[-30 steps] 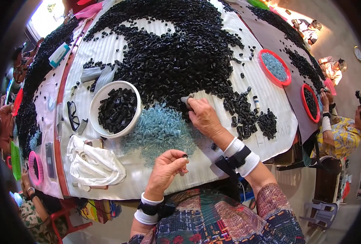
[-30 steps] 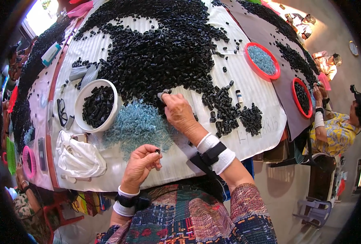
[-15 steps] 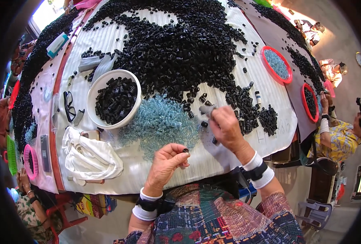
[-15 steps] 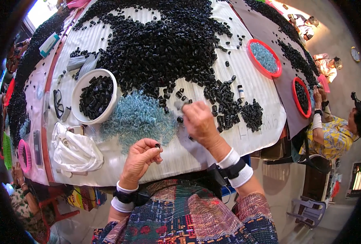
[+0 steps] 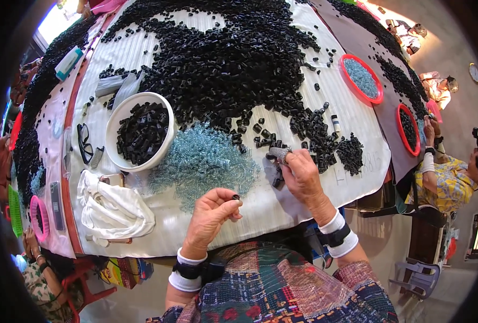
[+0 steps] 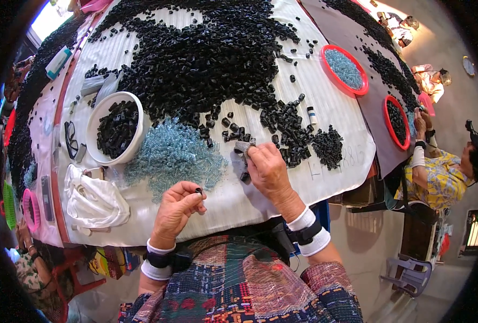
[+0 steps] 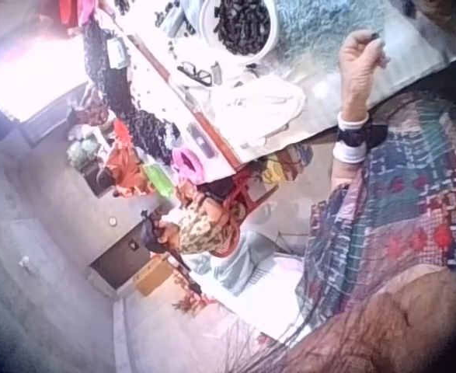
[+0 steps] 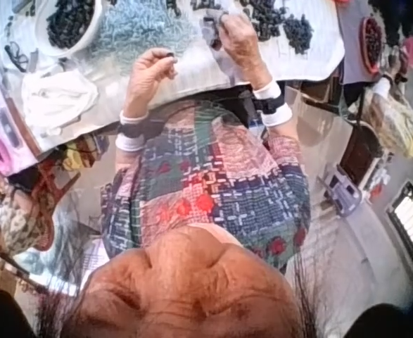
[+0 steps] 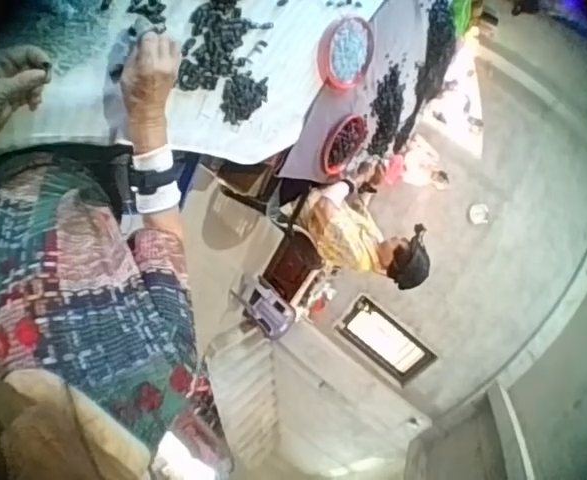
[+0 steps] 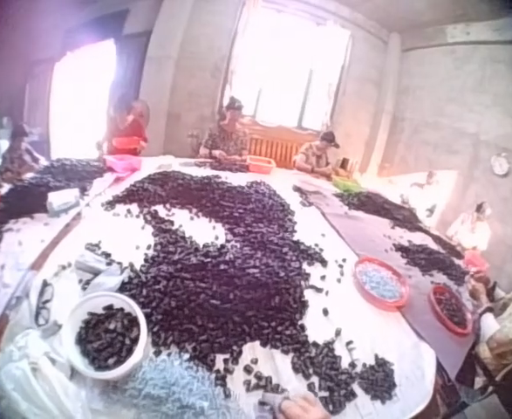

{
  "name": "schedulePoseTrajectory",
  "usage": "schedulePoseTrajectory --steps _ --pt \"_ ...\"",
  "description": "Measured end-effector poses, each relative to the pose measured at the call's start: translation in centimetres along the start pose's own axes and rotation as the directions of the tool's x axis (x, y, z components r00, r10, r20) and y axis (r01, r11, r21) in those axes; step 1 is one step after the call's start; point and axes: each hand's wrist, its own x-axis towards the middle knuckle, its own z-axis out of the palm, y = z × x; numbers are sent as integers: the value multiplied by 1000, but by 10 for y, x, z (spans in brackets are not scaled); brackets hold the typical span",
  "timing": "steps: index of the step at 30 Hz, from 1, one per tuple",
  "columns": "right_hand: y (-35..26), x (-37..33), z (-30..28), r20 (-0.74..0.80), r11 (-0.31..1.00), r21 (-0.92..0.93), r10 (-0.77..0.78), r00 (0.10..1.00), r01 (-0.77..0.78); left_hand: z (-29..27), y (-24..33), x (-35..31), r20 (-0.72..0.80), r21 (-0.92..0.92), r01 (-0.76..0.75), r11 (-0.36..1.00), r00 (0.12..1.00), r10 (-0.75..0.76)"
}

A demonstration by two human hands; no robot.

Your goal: The recorder sorts and organizes small black plastic shoe components at a large communal work table.

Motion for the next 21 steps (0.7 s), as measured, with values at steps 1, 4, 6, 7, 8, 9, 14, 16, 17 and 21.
schedulePoseTrajectory --steps 1,4,6,7,8,9,14,16,17,21 --pt "0 -1 0 0 1000 0 1 1000 -1 0 0 0 6 -7 -1 1000 1000 2" --pt "-3 -3 1 -23 1000 -24 -5 1000 4 1 0 1 11 -5 -3 1000 1000 3" --pt "-10 2 8 -23 992 -18 -125 992 125 1 0 0 4 6 -7 1000 1000 7" --pt "-14 3 11 25 994 -40 -104 994 105 1 0 -1 -1 19 -12 1000 1000 12" --pt "-15 2 14 24 994 -34 -106 994 107 1 0 -2 -7 33 -17 999 1000 18" --pt "-14 2 18 56 986 -132 -99 994 105 2 0 -2 -11 35 -21 999 1000 22" --pt "-23 4 11 -5 999 -18 -36 999 36 11 2 -2 -48 100 -31 994 998 36" --pt "-41 6 -3 -1 992 126 -7 1000 7 18 5 -5 -79 152 -51 987 995 64" --pt "-53 8 -12 72 937 341 62 995 -83 21 6 -7 -101 201 -68 977 991 90" --pt "-66 7 -21 99 868 496 -12 995 -39 33 6 -8 -57 229 -171 958 980 188"
